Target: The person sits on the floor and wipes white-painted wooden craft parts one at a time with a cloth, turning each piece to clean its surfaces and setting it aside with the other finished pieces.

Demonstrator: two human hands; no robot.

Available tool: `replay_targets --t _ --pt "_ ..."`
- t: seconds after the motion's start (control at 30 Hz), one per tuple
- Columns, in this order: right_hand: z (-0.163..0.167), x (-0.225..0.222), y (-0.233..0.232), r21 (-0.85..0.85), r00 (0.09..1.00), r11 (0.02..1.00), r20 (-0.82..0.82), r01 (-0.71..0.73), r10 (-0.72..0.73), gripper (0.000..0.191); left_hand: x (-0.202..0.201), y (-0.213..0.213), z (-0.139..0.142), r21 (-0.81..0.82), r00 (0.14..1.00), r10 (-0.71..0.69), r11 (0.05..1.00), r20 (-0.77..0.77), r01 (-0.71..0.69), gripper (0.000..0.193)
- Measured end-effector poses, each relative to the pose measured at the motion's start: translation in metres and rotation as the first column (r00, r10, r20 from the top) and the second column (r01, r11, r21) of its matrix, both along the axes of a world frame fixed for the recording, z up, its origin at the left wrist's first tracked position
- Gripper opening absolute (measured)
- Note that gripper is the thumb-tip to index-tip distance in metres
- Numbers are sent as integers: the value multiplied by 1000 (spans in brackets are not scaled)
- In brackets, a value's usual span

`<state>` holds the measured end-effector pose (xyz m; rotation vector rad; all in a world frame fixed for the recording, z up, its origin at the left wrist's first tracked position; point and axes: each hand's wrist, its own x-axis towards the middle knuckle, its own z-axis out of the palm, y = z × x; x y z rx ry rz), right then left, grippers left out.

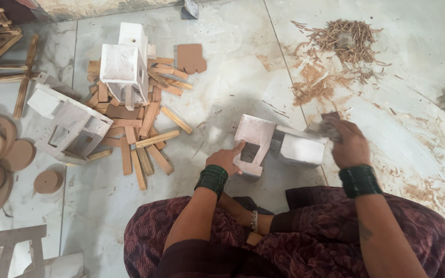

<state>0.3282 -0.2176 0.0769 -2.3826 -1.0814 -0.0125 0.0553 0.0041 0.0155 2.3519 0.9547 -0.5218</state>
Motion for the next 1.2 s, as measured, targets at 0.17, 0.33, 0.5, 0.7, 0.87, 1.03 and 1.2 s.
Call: replay_targets --t 0.17,0.33,0.5,0.7,0.87,1.03,1.2 --pt "-30 -5 40 -38 955 982 228 -187 191 49 -1 -2 -1 17 1000 -22 1000 18 21 108" --pt "-41 2 45 -58 995 993 12 -103 104 43 0 -2 1 2 1000 -14 1000 18 14 106" --pt "-31 35 51 90 982 996 -188 14 3 23 2 -3 3 -3 1000 -21 1000 4 21 104" --pt "-9 27 71 373 996 924 -46 86 -74 30 -2 -3 5 -7 998 -12 1000 65 12 105" --pt "-32 -39 111 98 977 973 68 -210 204 20 0 -2 6 9 999 -16 1000 44 16 102" --pt "-57 -65 107 46 959 961 86 -274 270 33 -2 -5 9 6 998 -16 1000 55 16 102" --pt "-58 -69 81 -34 919 923 82 -383 385 28 1 -6 11 39 997 -46 998 57 44 107"
